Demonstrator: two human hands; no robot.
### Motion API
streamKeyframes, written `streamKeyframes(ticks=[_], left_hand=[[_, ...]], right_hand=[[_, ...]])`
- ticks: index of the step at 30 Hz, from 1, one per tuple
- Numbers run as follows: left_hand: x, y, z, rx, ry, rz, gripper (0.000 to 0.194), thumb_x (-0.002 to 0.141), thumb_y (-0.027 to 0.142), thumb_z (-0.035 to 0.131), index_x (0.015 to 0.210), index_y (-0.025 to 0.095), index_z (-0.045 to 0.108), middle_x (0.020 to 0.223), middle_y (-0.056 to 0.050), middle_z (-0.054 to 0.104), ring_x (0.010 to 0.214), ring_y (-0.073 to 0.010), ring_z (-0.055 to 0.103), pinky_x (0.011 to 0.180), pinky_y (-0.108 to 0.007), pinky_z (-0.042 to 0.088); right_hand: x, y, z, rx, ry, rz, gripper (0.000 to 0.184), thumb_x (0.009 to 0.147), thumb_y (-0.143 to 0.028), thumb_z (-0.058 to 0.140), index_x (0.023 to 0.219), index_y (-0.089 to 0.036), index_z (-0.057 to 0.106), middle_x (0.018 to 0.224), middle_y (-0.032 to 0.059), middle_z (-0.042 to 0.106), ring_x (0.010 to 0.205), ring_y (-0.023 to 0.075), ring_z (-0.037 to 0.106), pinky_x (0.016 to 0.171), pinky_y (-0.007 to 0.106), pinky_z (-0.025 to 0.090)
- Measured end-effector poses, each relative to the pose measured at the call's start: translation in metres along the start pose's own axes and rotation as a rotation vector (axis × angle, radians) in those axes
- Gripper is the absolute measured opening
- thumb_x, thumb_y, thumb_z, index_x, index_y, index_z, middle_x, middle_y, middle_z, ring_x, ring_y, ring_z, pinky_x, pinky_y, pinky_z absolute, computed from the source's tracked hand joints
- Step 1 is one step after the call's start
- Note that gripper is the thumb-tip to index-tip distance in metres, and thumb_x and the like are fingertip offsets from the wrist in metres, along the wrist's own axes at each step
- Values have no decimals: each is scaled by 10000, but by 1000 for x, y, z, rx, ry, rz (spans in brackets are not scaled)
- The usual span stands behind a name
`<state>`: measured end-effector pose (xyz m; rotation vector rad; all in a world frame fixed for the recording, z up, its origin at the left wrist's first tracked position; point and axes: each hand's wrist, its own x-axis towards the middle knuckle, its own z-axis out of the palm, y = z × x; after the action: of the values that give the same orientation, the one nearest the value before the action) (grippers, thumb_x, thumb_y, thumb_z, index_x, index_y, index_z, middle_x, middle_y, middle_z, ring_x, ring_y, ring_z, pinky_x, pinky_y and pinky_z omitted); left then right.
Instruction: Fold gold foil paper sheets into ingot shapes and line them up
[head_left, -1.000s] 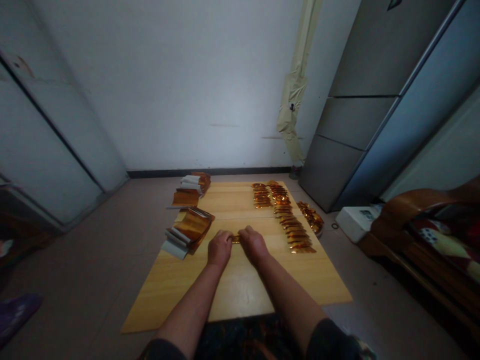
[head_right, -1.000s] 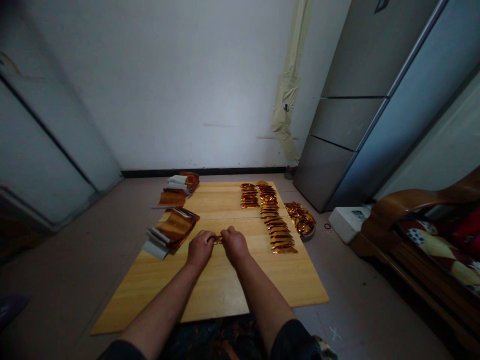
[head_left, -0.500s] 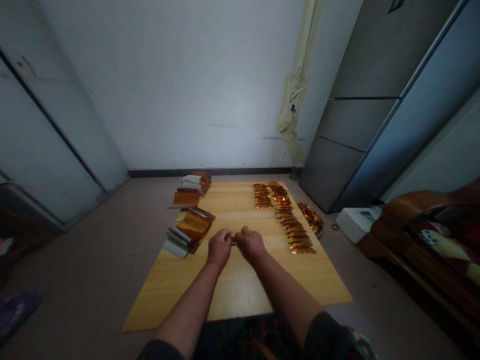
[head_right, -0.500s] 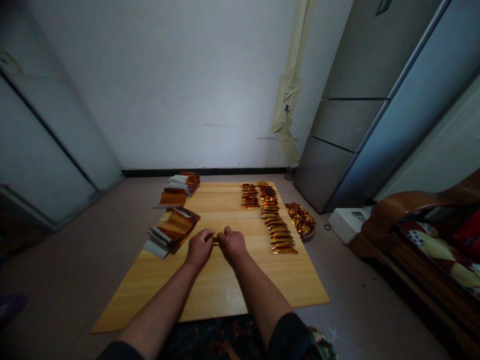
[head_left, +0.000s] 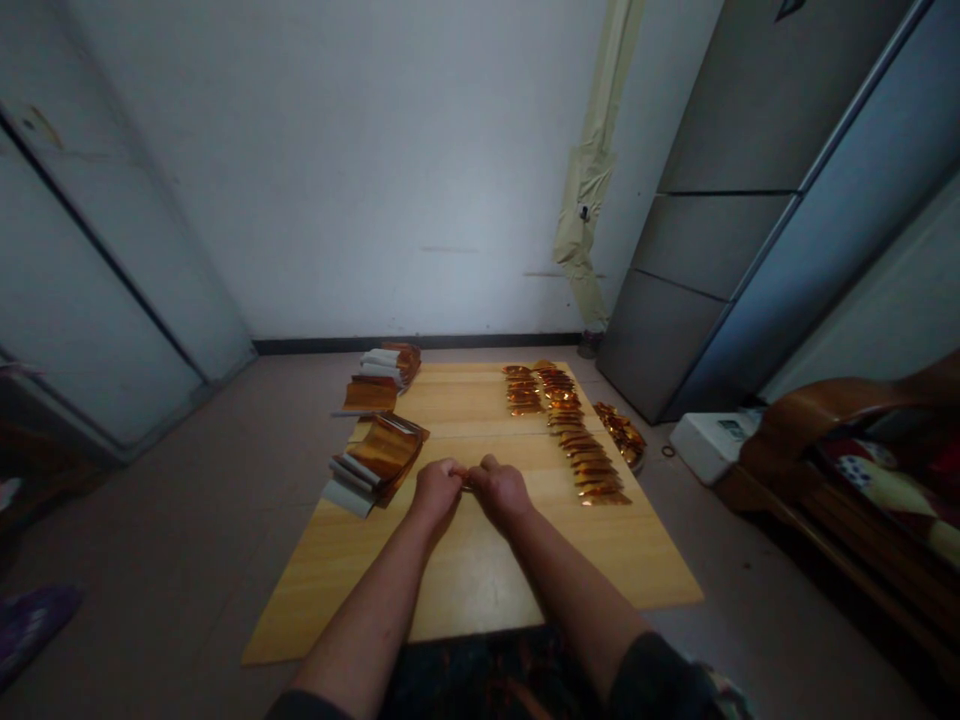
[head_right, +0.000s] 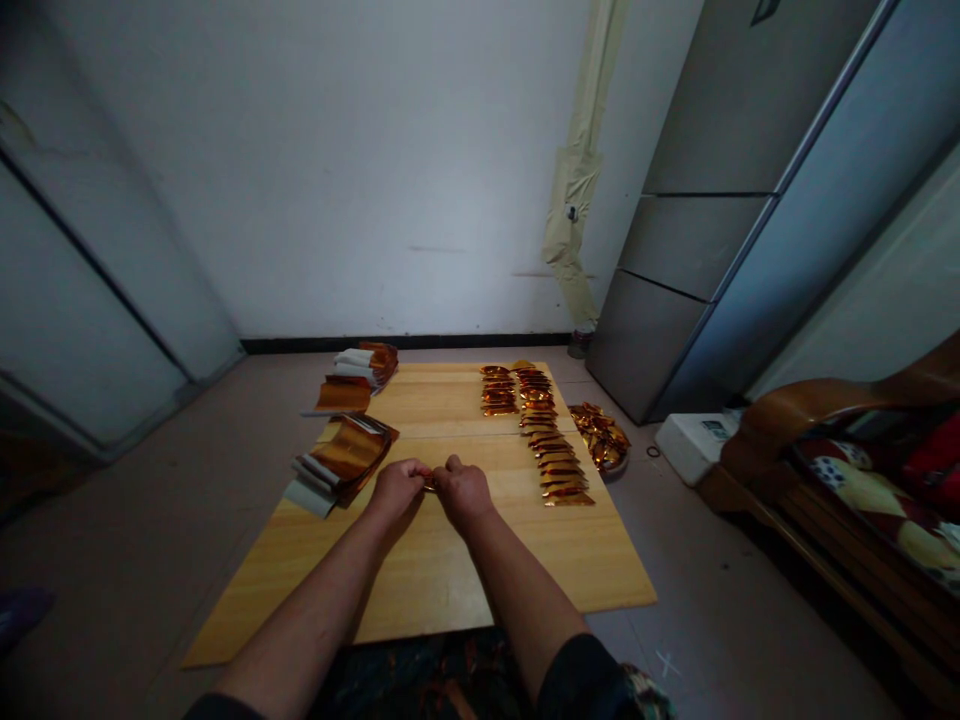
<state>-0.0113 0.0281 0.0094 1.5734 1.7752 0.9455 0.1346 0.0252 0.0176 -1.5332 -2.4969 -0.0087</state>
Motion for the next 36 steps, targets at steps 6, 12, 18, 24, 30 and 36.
streamKeyframes(ticks=[6, 12, 18, 24, 30, 36], left_hand=[[-2, 4, -14, 92, -10, -11, 209, 641, 71, 556, 685, 184, 726, 728, -26, 745, 765, -187, 663, 712, -281, 462], [-2, 3, -12, 99, -10, -43, 205, 644, 74, 553, 680, 159, 736, 720, -45, 746, 760, -186, 672, 682, -256, 457], [5, -5, -10, 56, -11, -50, 229, 633, 69, 561, 730, 149, 753, 732, -56, 752, 747, -190, 685, 663, -246, 467], [0, -7, -9, 1, 11, -20, 241, 620, 64, 551, 724, 155, 749, 724, -43, 749, 743, -188, 683, 675, -243, 476], [-5, -4, -11, -63, 28, -2, 217, 632, 81, 546, 697, 161, 738, 680, -19, 733, 691, -164, 662, 642, -226, 466], [2, -10, -3, -127, 46, -54, 201, 641, 105, 559, 719, 152, 738, 593, -12, 699, 573, -145, 633, 560, -215, 454]], right_hand=[[-1, 0, 1, -39, -9, -52, 231, 968, -325, 472, 960, -259, 693, 936, 43, 631, 660, 135, 571, 586, 246, 322], [-1, -1, 2, -56, -28, -65, 235, 970, -326, 459, 977, -259, 684, 957, 48, 636, 714, 157, 603, 627, 249, 363], [-2, 2, -1, 16, -39, -13, 219, 963, -288, 472, 1042, -239, 671, 985, 55, 642, 768, 152, 625, 659, 241, 399], [-4, 9, 0, 67, -48, 56, 260, 985, -264, 433, 928, -193, 677, 921, 56, 654, 779, 143, 621, 648, 224, 392], [-2, 9, 2, 53, -55, 65, 211, 976, -233, 449, 958, -184, 653, 929, 57, 654, 759, 144, 621, 632, 220, 394], [-2, 9, -1, 77, -32, 103, 203, 962, -228, 462, 940, -187, 660, 919, 62, 669, 740, 144, 623, 618, 215, 377]])
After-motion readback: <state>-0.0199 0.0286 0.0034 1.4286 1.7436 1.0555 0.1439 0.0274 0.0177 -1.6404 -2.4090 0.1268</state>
